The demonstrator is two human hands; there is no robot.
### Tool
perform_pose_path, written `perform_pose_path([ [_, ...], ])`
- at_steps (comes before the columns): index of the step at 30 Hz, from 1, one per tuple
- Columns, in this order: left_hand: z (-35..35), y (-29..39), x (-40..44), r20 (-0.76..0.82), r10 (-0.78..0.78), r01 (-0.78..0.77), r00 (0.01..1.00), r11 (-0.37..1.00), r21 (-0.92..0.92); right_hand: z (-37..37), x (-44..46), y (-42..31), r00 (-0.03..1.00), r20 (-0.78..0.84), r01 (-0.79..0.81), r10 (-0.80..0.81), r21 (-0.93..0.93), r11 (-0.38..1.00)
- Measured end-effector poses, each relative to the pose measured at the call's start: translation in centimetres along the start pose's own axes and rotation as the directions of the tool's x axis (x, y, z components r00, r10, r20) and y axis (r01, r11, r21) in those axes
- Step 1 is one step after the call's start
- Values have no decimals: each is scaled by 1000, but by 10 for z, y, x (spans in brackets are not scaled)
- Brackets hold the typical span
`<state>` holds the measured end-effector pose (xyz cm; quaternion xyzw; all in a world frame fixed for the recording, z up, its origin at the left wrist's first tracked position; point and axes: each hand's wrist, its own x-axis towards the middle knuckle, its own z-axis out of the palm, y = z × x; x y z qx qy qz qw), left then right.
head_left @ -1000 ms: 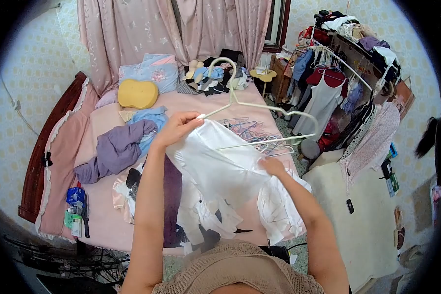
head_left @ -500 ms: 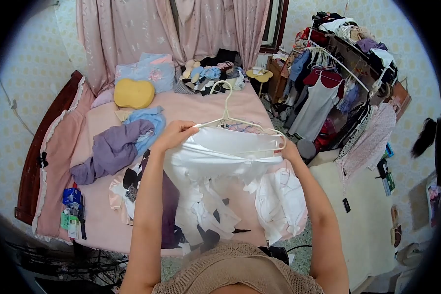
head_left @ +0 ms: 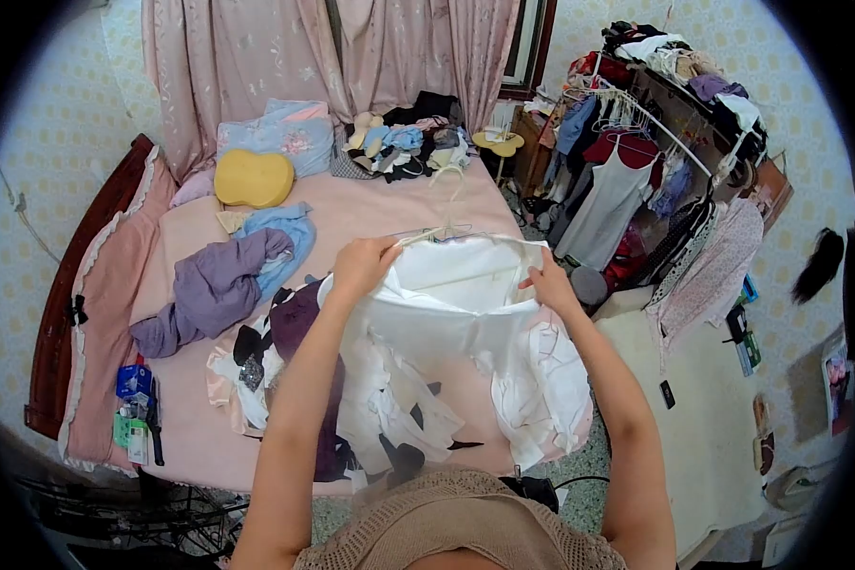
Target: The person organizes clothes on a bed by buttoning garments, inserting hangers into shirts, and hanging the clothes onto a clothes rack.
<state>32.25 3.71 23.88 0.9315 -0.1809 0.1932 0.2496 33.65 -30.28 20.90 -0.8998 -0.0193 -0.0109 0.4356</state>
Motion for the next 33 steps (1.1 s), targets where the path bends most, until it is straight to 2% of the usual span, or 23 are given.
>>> perform_pose_path([
  [1,1,5,0,-59,-63,63,996,998,3,2,-7,-11,1000,1,0,0,-1,1000],
  [3,2,7,0,-116,-127,127,985,992,0,6,-18,-25,984,176,30,-23,-40,999],
  [4,3,5,1,-144,-162,150,976,985,-90,5,-20,-27,965,251,93,-82,-35,995],
  [5,3,4,2,-168,-198,168,966,969,-179,6,-15,-19,965,251,90,-79,-36,995],
  [6,5,-1,3,-168,-198,167,966,969,-180,6,-9,-17,962,148,236,-230,-25,971],
  [7,7,-7,3,-154,-208,165,966,953,-256,6,-4,-17,926,42,377,-375,-29,926],
  [8,8,-14,4,-139,-218,162,966,930,-331,1,2,-15,871,-229,396,-435,-197,897],
  [9,6,-17,4,-138,-219,163,966,929,-331,-12,-2,-36,868,-315,367,-384,-115,923],
  [10,4,-19,4,-91,-229,185,969,921,-343,-21,3,-45,748,-376,469,-546,-281,837],
  [11,3,-20,5,-44,-237,207,970,912,-354,-27,9,-48,599,-401,533,-693,-446,719],
  [12,1,-19,4,-42,-240,211,970,911,-354,-28,15,-45,602,-398,533,-692,-445,720],
  [14,-3,-17,5,-11,-216,196,976,903,-382,-26,26,-38,554,-246,570,-795,-585,578],
  [15,-5,-15,5,-12,-216,195,976,903,-383,-27,25,-41,554,-245,570,-796,-585,577],
  [17,-9,-13,4,27,-202,192,979,874,-447,-30,25,-50,737,-36,587,-675,-461,666],
  [18,-8,-16,3,24,-208,197,978,873,-447,-28,26,-51,735,-31,591,-677,-459,663],
  [20,-5,-23,4,-53,-218,156,975,828,-538,-23,26,-52,782,-41,595,-622,-246,765],
  [21,-6,-27,5,-56,-221,157,974,829,-537,-22,26,-53,780,-39,598,-624,-244,763],
  [23,-7,-35,5,-234,-282,118,930,834,-539,-22,26,-54,763,-116,609,-635,-196,768],
  [24,-10,-37,5,-235,-288,122,928,833,-539,-24,25,-56,763,-111,611,-636,-195,767],
  [26,-17,-43,6,-461,-196,79,866,962,-261,-30,23,-61,793,-117,559,-598,-252,790],
  [30,-22,-52,7,-465,-251,167,849,962,-215,-37,26,-59,794,-115,563,-596,-228,794],
  [32,-23,-57,9,-262,-315,98,912,788,-607,-40,28,-55,798,-119,571,-590,-161,805],
  [33,-21,-58,11,-261,-314,97,913,788,-608,-41,28,-54,799,-120,570,-589,-162,806],
])
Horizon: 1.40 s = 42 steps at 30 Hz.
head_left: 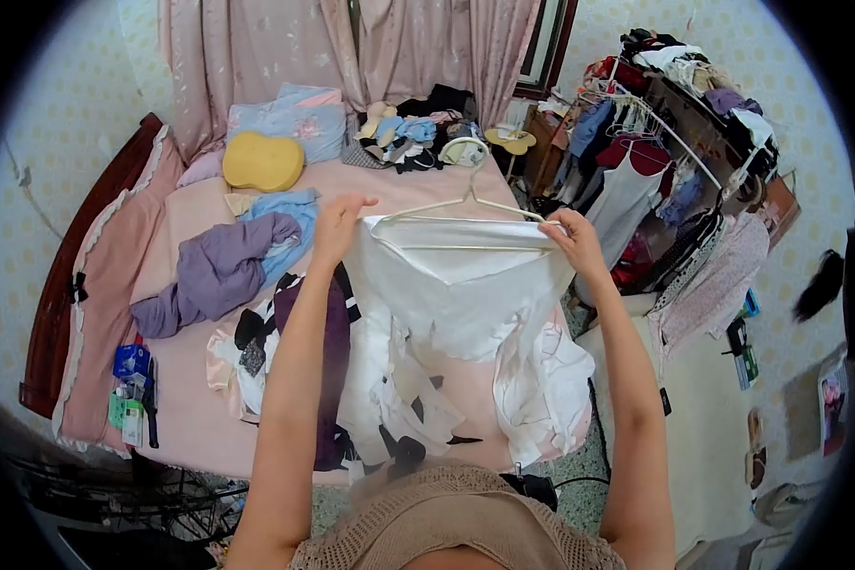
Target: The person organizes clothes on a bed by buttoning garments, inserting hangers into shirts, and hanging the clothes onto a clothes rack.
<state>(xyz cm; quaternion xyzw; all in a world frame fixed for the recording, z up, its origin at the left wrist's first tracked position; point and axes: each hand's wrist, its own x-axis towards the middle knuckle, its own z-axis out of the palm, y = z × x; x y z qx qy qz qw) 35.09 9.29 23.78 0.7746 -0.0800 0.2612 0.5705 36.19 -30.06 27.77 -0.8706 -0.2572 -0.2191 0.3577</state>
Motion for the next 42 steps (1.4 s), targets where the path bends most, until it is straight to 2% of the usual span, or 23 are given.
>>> perform_pose_path([
  [2,3,-3,1,120,270,-276,955,960,38,-1,-1,1,997,11,-71,71,28,997],
  [3,4,3,-1,120,270,-276,955,960,38,-1,-1,2,997,11,-71,71,27,997],
  [5,3,15,-7,405,15,-96,914,979,180,-1,-3,4,980,56,-194,190,81,978],
  [9,9,11,-6,304,56,-129,951,966,225,-4,-5,8,980,72,-196,185,189,962],
  [11,8,10,-8,262,103,-149,960,975,165,-8,-5,17,971,149,-229,189,328,916],
  [14,8,7,-7,270,112,-146,956,984,106,-8,-6,18,979,96,-205,182,364,909],
  [18,11,23,-9,316,127,-201,940,956,215,-4,-2,5,981,20,-192,195,291,937],
  [20,14,25,-7,331,117,-215,936,936,277,7,-1,0,983,72,-186,171,373,909],
  [21,14,20,-5,331,117,-215,936,937,277,13,-3,-8,994,67,-107,89,353,930],
  [23,16,10,-3,298,178,-254,938,937,241,16,-3,-8,997,55,-61,45,323,945],
  [25,14,16,-4,324,160,-252,932,931,264,18,-2,-9,999,45,-14,0,294,956],
  [27,13,20,-6,348,141,-250,927,924,290,19,-1,-11,958,113,-287,264,348,892],
  [30,18,24,-9,356,189,-319,915,880,351,31,-2,-16,958,100,-283,267,438,853],
  [31,18,25,-9,333,198,-313,922,886,341,32,-4,-22,981,39,-191,190,361,913],
  [32,18,26,-9,309,206,-309,928,891,333,32,-4,-23,981,37,-191,191,360,913],
  [33,17,21,-8,310,207,-309,928,891,331,33,-5,-23,995,-92,42,-32,111,993],
  [34,17,16,-7,280,197,-281,940,911,302,34,-6,-23,949,-156,250,-276,-167,954],
  [35,15,11,-6,251,186,-254,950,929,271,38,-12,-18,992,-65,112,-110,31,993],
  [36,14,12,-6,254,187,-255,949,929,270,37,-16,-19,992,-67,110,-108,31,993],
  [38,11,13,-7,258,136,-208,956,938,277,36,-24,-20,960,187,-206,208,-28,978],
  [39,12,14,-6,258,136,-208,957,938,276,38,-26,-22,986,90,-138,138,-14,990],
  [40,13,14,-7,215,162,-217,963,939,265,39,-25,-23,986,92,-137,138,-14,990],
  [42,9,10,-9,176,180,-222,968,939,261,39,-25,-26,990,-21,-138,138,4,990],
])
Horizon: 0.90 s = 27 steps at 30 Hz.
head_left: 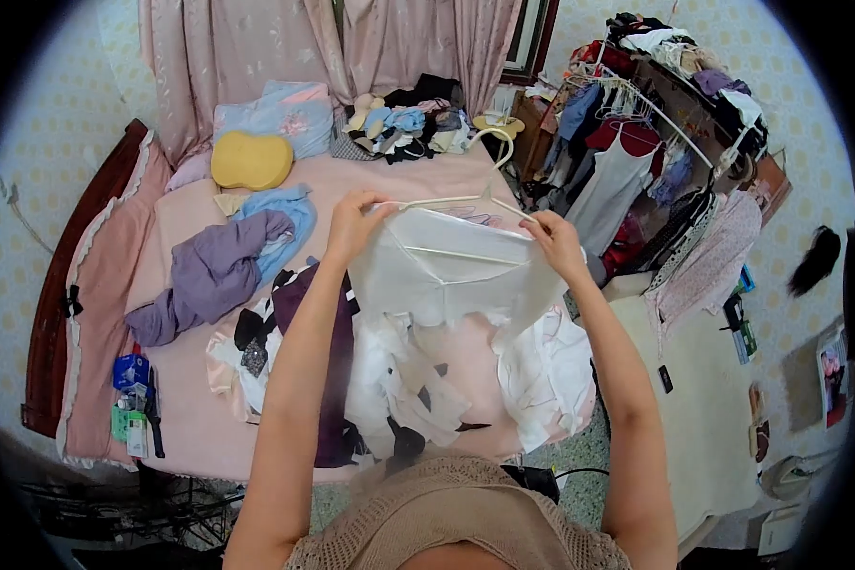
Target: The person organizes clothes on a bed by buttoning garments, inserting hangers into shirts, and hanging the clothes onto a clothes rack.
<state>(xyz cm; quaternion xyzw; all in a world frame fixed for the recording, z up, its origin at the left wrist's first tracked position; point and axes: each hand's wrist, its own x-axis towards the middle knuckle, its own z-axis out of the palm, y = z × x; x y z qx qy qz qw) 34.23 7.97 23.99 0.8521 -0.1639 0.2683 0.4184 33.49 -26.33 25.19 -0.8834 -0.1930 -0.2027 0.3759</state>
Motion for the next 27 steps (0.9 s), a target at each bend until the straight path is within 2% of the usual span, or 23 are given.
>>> perform_pose_path([
  [2,-2,-7,2,-139,18,-29,990,996,-79,-8,-1,-5,1000,28,-9,9,-25,1000],
  [3,-4,-8,3,-138,19,-30,990,996,-79,-12,-2,-5,998,65,-1,2,-8,1000],
  [4,-6,-10,3,-152,-109,91,982,988,-121,-15,-3,-6,995,102,7,-7,8,1000],
  [5,-8,-11,2,-160,-236,210,958,964,-165,-17,-5,-7,996,76,55,-52,-40,998],
  [6,-10,-10,2,-158,-237,211,959,963,-167,-16,-7,-6,996,76,53,-50,-41,998],
  [8,-13,-9,1,-215,-256,215,942,956,-198,-12,-12,-3,996,-60,53,-68,-220,974],
  [9,-13,-11,2,-213,-255,213,943,956,-200,-11,-13,-6,996,-61,51,-66,-222,974],
  [11,-9,-12,3,27,-261,255,965,906,-338,-5,-14,-14,993,-90,35,-74,-371,928],
  [12,-10,-6,3,30,-259,254,965,906,-339,-3,-14,-20,993,-93,32,-72,-372,928],
  [14,-14,10,2,375,-123,334,919,750,-572,-2,-16,-30,995,-72,42,-66,-293,955],
  [15,-15,6,7,328,-124,289,936,803,-522,-1,-16,-27,996,-71,39,-63,-295,955],
  [16,-16,2,6,330,-124,291,936,801,-523,0,-16,-20,993,-86,63,-83,-213,975],
  [17,-18,-2,6,104,-73,109,992,912,-395,-1,-16,-16,989,-105,89,-103,-131,987],
  [18,-20,-2,7,-114,27,-51,993,976,-214,-3,-17,-16,989,-107,87,-102,-133,987],
  [20,-11,-22,0,-56,68,-79,996,974,-214,-7,-21,-15,995,-75,63,-65,-34,997],
  [22,-10,-32,-4,8,107,-103,994,970,-219,-13,-24,-19,999,-51,1,-3,-28,1000],
  [24,-7,-39,-5,184,-83,136,980,944,-299,-17,-29,-20,997,-26,-71,70,-25,997],
  [25,-6,-41,-4,195,-80,138,978,942,-306,-18,-30,-19,996,-47,-83,82,-14,996],
  [27,-3,-41,-2,243,-188,271,952,887,-374,-23,-36,-24,985,-77,-156,154,-24,987],
])
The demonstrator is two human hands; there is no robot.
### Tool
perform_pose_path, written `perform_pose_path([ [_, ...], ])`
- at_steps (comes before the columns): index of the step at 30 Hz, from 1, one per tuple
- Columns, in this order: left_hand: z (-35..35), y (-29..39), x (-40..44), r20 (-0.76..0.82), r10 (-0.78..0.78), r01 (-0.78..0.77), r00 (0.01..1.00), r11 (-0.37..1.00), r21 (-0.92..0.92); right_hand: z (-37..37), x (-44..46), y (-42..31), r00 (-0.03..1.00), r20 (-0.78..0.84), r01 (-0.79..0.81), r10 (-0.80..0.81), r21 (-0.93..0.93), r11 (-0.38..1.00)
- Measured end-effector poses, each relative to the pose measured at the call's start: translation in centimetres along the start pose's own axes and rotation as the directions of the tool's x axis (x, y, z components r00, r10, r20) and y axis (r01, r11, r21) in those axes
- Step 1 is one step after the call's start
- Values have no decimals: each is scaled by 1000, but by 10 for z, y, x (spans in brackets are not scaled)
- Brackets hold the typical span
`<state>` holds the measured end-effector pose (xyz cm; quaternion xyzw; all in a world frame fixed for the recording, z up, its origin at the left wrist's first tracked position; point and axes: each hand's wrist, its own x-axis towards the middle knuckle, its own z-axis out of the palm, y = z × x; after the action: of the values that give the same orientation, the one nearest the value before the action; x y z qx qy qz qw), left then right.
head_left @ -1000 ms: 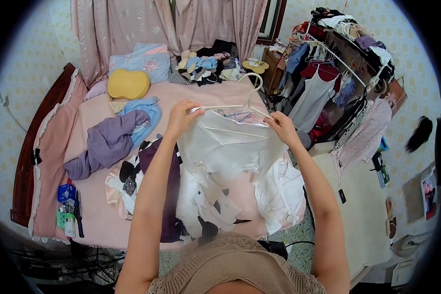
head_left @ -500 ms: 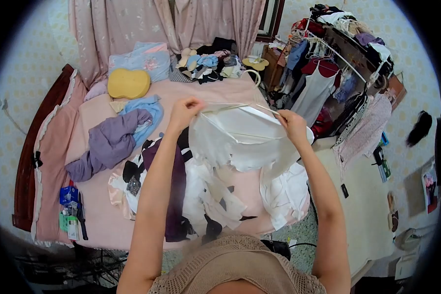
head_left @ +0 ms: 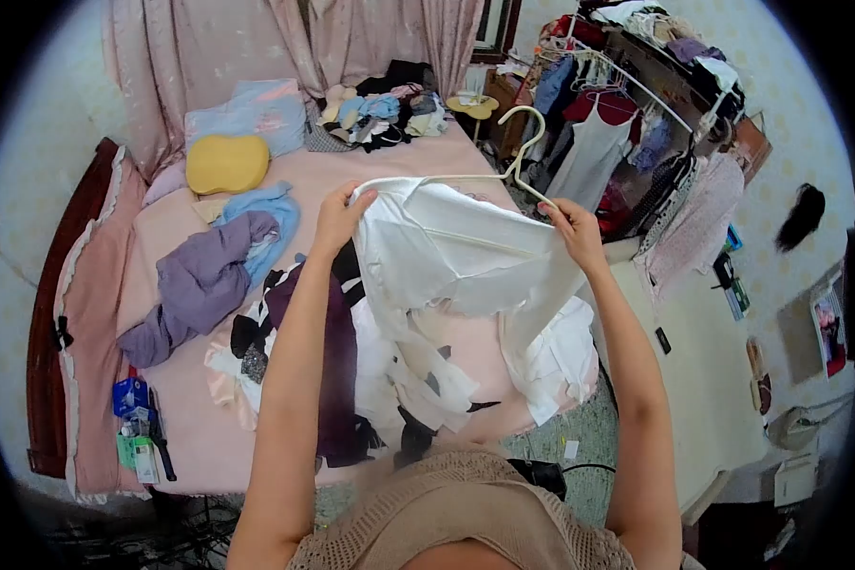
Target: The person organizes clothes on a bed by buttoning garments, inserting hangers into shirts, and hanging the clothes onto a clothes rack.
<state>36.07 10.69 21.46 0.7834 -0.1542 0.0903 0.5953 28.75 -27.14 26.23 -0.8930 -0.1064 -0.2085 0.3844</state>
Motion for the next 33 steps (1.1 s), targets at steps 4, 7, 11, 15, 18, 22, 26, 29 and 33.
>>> perform_pose_path([
  [4,16,11,-3,110,-110,130,988,973,-193,-11,-12,16,996,-85,20,-18,19,1000],
  [7,41,9,-11,251,-160,214,955,956,-202,-22,-27,29,991,-128,32,-25,57,998],
  [11,99,-14,-33,526,-217,407,823,870,-278,-49,-62,56,992,13,-127,127,71,989],
  [15,159,-33,-65,687,-562,531,460,795,295,-97,-108,79,935,187,-287,301,-99,953],
  [18,183,26,-88,837,-472,493,277,818,298,-137,-141,95,849,264,-436,457,-137,889],
  [22,270,-49,-121,972,-214,498,101,856,137,-181,-155,120,741,299,-588,601,-143,796],
  [26,315,-57,-126,987,-58,669,152,741,-59,-190,-147,165,727,327,-612,604,-91,785],
  [29,345,-84,-130,969,-178,837,172,545,-49,-169,-146,235,737,340,-588,584,-105,802],
  [33,368,-113,-124,917,-264,902,298,393,-180,-119,-154,337,737,349,-605,578,-39,795],
])
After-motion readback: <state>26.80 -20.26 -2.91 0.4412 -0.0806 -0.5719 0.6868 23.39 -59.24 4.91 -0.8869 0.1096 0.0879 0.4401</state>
